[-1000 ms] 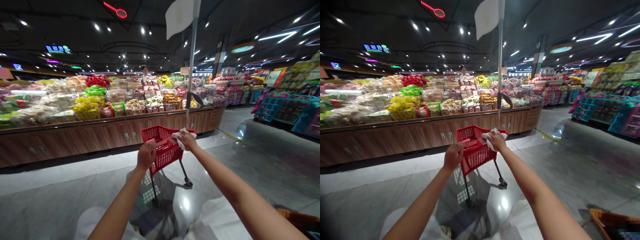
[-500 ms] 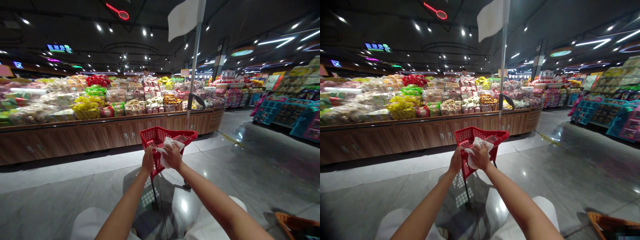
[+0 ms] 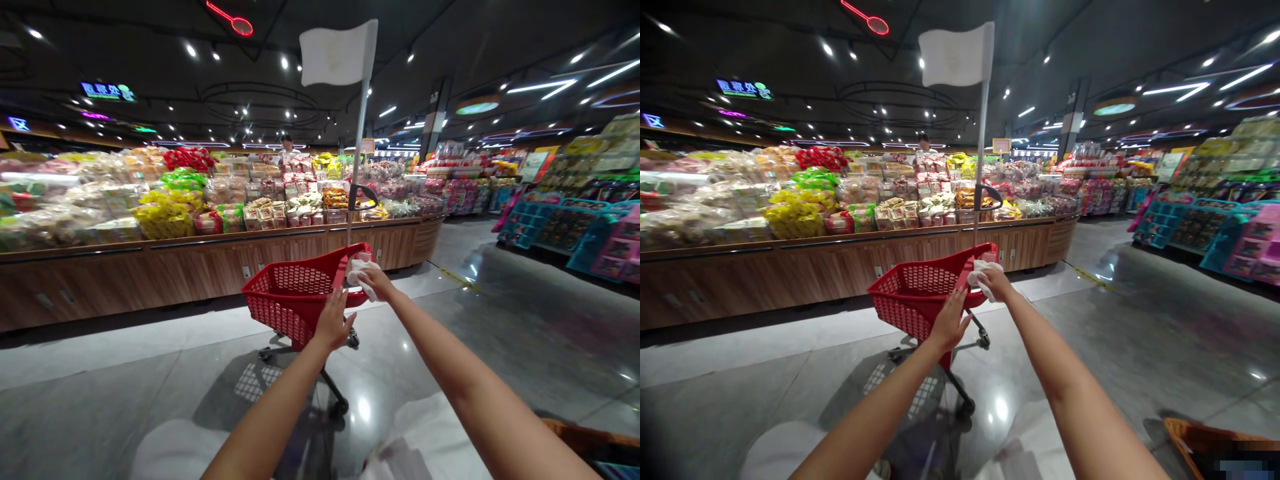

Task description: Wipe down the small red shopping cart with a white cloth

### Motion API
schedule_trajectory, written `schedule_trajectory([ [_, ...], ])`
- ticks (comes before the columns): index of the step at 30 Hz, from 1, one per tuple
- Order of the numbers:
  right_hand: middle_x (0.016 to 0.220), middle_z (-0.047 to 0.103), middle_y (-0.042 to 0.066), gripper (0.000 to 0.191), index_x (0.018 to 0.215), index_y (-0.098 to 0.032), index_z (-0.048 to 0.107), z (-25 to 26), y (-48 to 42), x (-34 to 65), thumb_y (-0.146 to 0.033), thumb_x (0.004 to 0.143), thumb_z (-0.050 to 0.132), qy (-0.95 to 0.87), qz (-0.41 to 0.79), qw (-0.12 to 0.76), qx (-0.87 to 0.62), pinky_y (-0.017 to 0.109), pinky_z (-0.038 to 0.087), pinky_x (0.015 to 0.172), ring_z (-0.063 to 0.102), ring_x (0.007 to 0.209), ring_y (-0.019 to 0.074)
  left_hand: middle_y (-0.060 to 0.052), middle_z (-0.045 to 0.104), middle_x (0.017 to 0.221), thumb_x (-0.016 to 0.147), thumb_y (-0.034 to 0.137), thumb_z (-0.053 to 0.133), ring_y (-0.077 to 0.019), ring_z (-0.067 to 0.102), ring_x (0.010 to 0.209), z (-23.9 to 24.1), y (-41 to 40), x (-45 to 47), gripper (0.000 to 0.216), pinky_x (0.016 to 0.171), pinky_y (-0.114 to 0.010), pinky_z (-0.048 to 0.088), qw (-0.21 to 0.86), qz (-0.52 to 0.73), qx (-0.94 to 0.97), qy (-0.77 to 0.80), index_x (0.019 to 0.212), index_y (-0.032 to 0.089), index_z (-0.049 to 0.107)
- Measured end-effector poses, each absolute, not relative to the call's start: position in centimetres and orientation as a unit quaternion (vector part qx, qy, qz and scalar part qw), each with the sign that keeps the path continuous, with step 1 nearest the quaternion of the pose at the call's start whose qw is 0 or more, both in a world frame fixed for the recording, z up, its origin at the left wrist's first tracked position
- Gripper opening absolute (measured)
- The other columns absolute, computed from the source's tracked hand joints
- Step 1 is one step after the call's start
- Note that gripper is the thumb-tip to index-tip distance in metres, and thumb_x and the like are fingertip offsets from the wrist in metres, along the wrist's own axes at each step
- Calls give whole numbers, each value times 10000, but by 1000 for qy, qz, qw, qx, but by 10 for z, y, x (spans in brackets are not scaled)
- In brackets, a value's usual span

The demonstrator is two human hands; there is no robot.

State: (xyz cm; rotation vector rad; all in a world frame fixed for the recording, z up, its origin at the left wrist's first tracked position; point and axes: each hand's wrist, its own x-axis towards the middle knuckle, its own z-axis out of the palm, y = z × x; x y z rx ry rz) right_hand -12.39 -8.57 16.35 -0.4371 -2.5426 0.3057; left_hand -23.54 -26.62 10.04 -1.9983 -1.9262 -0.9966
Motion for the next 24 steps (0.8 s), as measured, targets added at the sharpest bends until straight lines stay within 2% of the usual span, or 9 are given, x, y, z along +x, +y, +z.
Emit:
schedule_trajectory([
  [3, 967, 693, 91, 420, 967, -151, 704, 171, -74, -120, -372, 950, 347, -950, 104, 227, -187, 332, 397, 882, 591, 932, 204, -111, 288, 1518, 912, 368, 397, -215, 239, 1409, 109, -267, -245, 635, 1144, -441, 256, 75, -289, -721, -626, 1476, 191, 166],
  [5, 1025, 685, 88, 394, 1027, -162, 694, 173, -68, -116, -349, 948, 357, -954, 91, 214, -187, 332, 388, 905, 584, 979, 206, -104, 298, 1514, 897, 324, 422, -210, 268, 1398, 109, -276, -266, 651, 1155, -458, 209, 86, -248, -711, -653, 1479, 202, 157],
  [8, 1093, 667, 84, 386, 1083, -181, 680, 173, -67, -109, -333, 951, 351, -958, 72, 203, -189, 332, 377, 932, 569, 1030, 215, -115, 292, 1515, 851, 297, 506, -258, 235, 1408, 98, -300, -311, 675, 1152, -524, 129, 114, -173, -634, -745, 1461, 214, 230],
  [11, 1133, 647, 91, 402, 1071, -191, 690, 171, -81, -104, -341, 956, 336, -957, 40, 203, -202, 353, 357, 957, 546, 1060, 233, -91, 361, 1486, 821, 319, 560, -311, 275, 1384, 81, -323, -346, 667, 1113, -584, 158, 85, -113, -587, -797, 1433, 289, 297],
  [15, 1108, 649, 113, 430, 991, -197, 714, 168, -127, -110, -383, 954, 329, -950, -34, 196, -242, 427, 316, 964, 533, 1037, 279, -68, 478, 1398, 821, 314, 551, -278, 396, 1300, 63, -334, -353, 626, 1111, -580, 156, 64, -122, -570, -810, 1406, 325, 328],
  [18, 1085, 651, 138, 441, 953, -201, 710, 164, -171, -128, -372, 960, 304, -944, -80, 182, -265, 455, 330, 903, 558, 970, 289, -80, 501, 1360, 812, 308, 553, -271, 409, 1273, 57, -336, -344, 645, 1120, -564, 125, 77, -134, -551, -820, 1411, 319, 315],
  [24, 1063, 651, 134, 404, 1011, -211, 674, 150, -235, -180, -308, 974, 284, -967, -82, 118, -209, 388, 380, 812, 591, 938, 251, -63, 456, 1365, 798, 313, 566, -270, 367, 1272, 55, -345, -338, 699, 1124, -503, 124, 47, -123, -543, -829, 1430, 322, 269],
])
